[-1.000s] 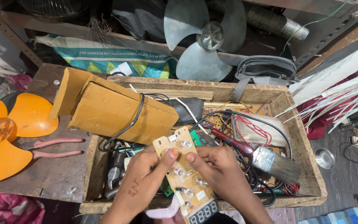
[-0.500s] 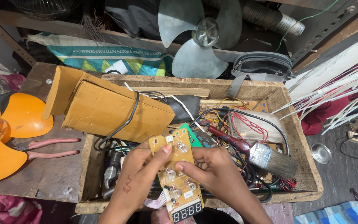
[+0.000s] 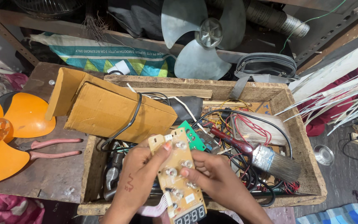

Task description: The person sorts through a wooden toolbox of wires, tools and circuit boards, picking up and turning over several circuit boards including one with a digital display. They then carry a blue-cased battery box to the floor, position it, and use a screwdriver to unscrew its casing.

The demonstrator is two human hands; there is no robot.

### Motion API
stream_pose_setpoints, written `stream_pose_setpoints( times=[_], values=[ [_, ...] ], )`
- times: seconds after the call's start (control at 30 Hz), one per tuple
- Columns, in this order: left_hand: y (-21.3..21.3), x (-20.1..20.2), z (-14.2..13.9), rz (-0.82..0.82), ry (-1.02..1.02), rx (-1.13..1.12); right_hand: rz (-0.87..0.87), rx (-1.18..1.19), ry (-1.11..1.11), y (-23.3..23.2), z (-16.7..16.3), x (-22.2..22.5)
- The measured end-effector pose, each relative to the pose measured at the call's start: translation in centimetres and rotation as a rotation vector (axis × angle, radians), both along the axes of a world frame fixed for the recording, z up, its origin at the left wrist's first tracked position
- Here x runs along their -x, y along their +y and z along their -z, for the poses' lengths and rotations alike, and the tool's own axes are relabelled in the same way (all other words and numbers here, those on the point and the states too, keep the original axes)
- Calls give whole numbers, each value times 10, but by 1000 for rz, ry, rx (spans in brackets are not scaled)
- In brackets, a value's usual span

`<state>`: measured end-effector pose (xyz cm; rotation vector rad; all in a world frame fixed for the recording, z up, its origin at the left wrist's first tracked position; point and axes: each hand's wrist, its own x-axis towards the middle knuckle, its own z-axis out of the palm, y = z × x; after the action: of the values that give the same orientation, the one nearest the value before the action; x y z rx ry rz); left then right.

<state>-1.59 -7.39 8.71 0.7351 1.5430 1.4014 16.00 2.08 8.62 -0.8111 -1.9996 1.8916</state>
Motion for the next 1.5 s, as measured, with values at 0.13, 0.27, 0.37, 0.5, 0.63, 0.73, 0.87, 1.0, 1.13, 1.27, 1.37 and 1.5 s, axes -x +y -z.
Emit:
stream_pose_setpoints(
  times=[0.13, 0.27, 0.37, 0.5, 0.63, 0.73, 0.87, 1.0, 1.13, 1.27, 1.37, 1.5],
  values=[
    [0, -1, -1, 97, 280, -151, 37, 130, 70, 3, 9, -4],
    [1, 1, -1, 95, 289, -112, 29, 151, 92, 3, 10, -6],
    [1, 4, 0, 87, 332, -88, 28, 131, 87, 2, 9, -3],
    [-1, 6, 3, 61, 360, -109, 26, 127, 68, 1, 7, -2],
    [-3, 8, 6, 64, 354, -124, 21, 90, 13, 0, 4, -2],
    [-4, 8, 7, 64, 382, -127, 17, 108, 43, 0, 0, 1],
    [-6, 8, 10, 40, 374, -124, -8, 34, 3, -1, -7, 1],
    [-5, 10, 16, -59, 260, -26, -16, -39, -43, 0, -8, -2],
    [-2, 10, 22, -19, 268, -118, 26, 90, 116, 3, 2, 0],
    [-1, 4, 21, 52, 68, -79, 220, 90, 115, 10, 5, -2],
    [1, 5, 18, 21, -45, 62, 307, 137, 160, 16, -1, -8],
    [7, 7, 17, 0, -98, 60, 325, 450, 211, 21, -8, -11]
  ],
)
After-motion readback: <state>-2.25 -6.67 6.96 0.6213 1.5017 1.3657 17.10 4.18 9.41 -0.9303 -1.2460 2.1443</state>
